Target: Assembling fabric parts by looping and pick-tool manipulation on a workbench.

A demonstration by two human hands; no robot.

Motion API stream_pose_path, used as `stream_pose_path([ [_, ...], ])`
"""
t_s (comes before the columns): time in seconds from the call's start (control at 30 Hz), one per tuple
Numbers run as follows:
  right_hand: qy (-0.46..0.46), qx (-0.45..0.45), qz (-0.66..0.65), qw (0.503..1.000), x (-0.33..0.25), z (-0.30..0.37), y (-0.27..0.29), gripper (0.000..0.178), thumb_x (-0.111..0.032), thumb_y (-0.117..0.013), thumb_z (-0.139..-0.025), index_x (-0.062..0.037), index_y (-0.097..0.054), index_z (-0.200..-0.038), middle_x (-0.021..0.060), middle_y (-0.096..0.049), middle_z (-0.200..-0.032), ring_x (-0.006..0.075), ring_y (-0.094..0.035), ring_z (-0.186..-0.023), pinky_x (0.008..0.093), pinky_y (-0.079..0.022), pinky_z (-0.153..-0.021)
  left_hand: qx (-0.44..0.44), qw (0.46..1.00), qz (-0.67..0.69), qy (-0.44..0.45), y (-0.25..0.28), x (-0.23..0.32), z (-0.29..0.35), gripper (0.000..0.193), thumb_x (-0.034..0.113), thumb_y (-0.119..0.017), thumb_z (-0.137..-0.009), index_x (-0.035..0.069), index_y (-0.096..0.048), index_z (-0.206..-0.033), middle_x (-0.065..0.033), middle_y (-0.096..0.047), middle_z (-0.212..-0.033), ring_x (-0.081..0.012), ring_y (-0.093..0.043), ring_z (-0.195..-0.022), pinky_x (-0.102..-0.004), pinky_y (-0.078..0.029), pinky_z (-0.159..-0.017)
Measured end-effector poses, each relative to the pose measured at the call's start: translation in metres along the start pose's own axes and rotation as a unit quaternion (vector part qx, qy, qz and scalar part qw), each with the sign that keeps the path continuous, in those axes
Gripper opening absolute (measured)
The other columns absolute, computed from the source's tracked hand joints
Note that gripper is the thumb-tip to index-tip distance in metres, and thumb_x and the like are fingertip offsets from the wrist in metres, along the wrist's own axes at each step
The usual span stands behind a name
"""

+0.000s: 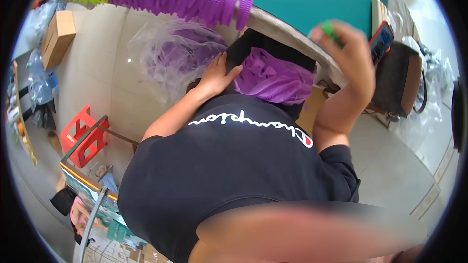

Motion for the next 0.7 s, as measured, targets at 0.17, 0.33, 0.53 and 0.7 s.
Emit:
stream_pose_path([
  [0.17,-0.081,0.061,0.066,0.993,0.034,0.078,-0.097,0.024,-0.014,-0.077,-0.076,-0.0019,-0.065,-0.092,0.0103,-0.062,-0.091,0.0284,-0.063,-0.082,0.0347,-0.049,-0.072,0.059,0.993,0.047,-0.091,0.021,0.034,0.004,0.034,0.031,-0.074,-0.078,0.000,-0.065,-0.088,-0.0204,-0.059,-0.107,-0.0351,-0.053,-0.106,-0.0403,-0.042,-0.091],
  [0.33,-0.077,0.147,-0.041,0.985,0.051,0.109,-0.101,0.021,-0.011,-0.074,-0.081,0.0004,-0.059,-0.090,0.0071,-0.057,-0.076,0.0159,-0.055,-0.065,0.0276,-0.044,-0.060,-0.137,0.963,0.205,-0.109,0.025,0.033,-0.006,0.023,0.022,-0.071,-0.084,0.005,-0.057,-0.086,0.0000,-0.057,-0.075,-0.0091,-0.050,-0.064,-0.0247,-0.041,-0.058],
  [0.53,-0.162,0.226,-0.034,0.960,0.064,0.125,-0.082,0.017,-0.012,-0.070,-0.085,0.0010,-0.061,-0.089,0.0083,-0.060,-0.074,0.0162,-0.055,-0.064,0.0283,-0.044,-0.060,0.078,0.976,0.190,-0.066,0.045,0.054,-0.012,0.030,0.023,-0.070,-0.086,0.004,-0.055,-0.104,-0.0086,-0.060,-0.094,-0.0170,-0.057,-0.083,-0.0312,-0.046,-0.075],
  [0.7,-0.163,0.193,-0.043,0.967,0.074,0.140,-0.097,0.026,-0.017,-0.075,-0.080,0.0022,-0.062,-0.092,0.0097,-0.064,-0.081,0.0164,-0.060,-0.070,0.0288,-0.047,-0.065,-0.133,0.921,0.007,-0.367,0.042,0.088,0.003,0.035,0.013,-0.072,-0.078,0.006,-0.059,-0.109,-0.0117,-0.058,-0.109,-0.0302,-0.053,-0.109,-0.0395,-0.041,-0.095],
])
Point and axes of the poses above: each hand's wrist, its own z-axis away from the middle knuckle, its own y-axis out of the back of the hand, x = y × z, the point moved 2 cm from there along -z, towards the middle knuckle
